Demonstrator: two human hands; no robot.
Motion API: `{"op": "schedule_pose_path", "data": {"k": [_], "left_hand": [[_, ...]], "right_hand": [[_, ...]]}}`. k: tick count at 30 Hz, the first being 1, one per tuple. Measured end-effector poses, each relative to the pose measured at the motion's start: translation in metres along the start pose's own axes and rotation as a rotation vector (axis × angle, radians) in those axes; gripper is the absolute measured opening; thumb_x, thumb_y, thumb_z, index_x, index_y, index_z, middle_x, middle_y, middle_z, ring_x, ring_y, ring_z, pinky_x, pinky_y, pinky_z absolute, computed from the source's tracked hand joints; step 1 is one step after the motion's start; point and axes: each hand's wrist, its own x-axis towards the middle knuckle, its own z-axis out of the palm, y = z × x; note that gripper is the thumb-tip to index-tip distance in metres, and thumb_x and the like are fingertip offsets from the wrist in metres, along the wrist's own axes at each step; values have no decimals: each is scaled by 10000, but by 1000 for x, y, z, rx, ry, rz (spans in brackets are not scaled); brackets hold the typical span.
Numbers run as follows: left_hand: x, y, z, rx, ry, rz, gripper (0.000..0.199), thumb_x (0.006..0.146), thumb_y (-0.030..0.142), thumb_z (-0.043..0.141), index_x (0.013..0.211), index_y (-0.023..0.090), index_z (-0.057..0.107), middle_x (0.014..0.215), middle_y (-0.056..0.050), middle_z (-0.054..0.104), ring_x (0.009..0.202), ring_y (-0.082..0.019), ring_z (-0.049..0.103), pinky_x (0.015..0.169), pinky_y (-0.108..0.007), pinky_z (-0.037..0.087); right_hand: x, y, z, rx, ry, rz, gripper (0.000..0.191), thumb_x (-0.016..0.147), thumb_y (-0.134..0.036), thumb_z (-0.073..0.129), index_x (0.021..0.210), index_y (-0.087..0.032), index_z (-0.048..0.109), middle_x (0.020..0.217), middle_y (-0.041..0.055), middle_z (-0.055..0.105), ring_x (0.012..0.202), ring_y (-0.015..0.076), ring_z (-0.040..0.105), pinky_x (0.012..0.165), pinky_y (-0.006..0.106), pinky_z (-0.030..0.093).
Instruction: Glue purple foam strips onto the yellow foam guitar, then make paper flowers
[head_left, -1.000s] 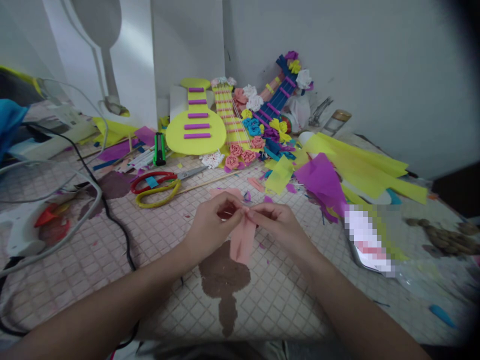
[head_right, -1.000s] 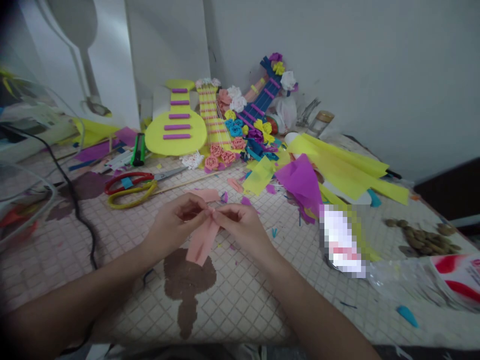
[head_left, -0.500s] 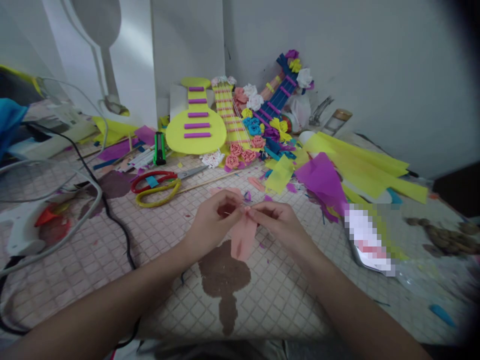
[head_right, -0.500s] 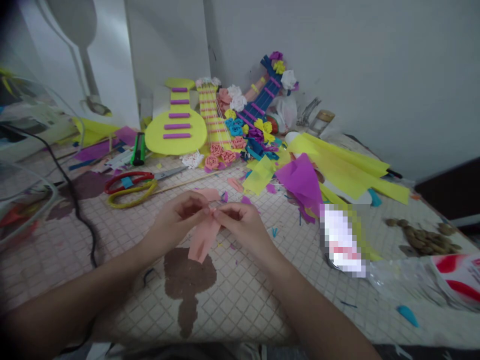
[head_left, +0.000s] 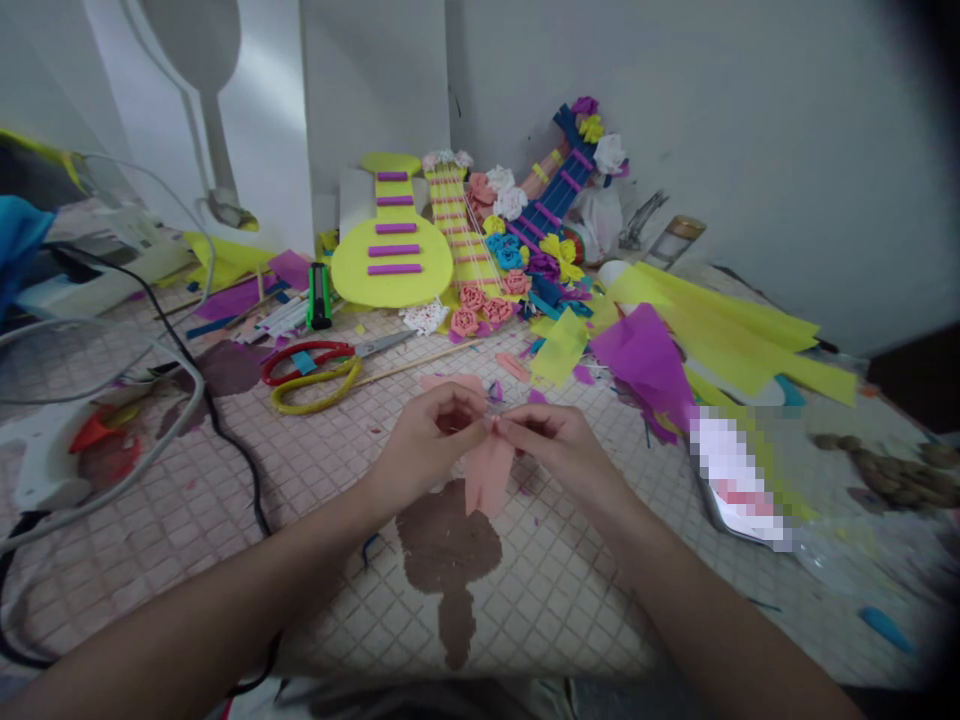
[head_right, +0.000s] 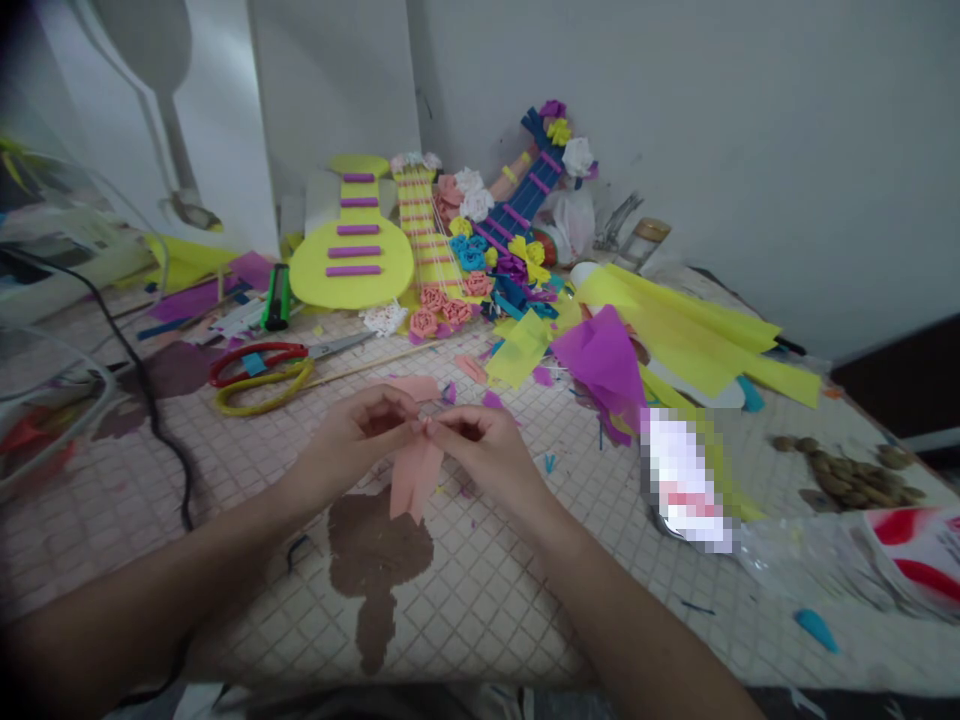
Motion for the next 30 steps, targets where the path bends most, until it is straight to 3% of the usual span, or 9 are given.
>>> {"op": "schedule_pose_path", "data": {"k": [19, 30], "left_hand": [[-3, 0, 0, 51, -4, 54, 80, 717, 211, 600, 743, 149, 557, 716, 0, 585, 653, -101, 553, 597, -221, 440], [-5, 3, 1, 41, -16, 30, 66, 720, 198, 587, 757, 147, 568, 753, -5, 591, 700, -110, 561, 646, -231, 445]], "right_hand": [[0, 2, 2, 10, -12, -16, 127, 687, -311, 661, 696, -186, 685, 674, 7, 636, 633, 117, 535, 597, 256, 395], [0, 4, 2, -3, -9, -20, 151, 714, -322, 622, 680, -177, 650, 644, -11, 590, 606, 106, 509, 566, 242, 374]]}}
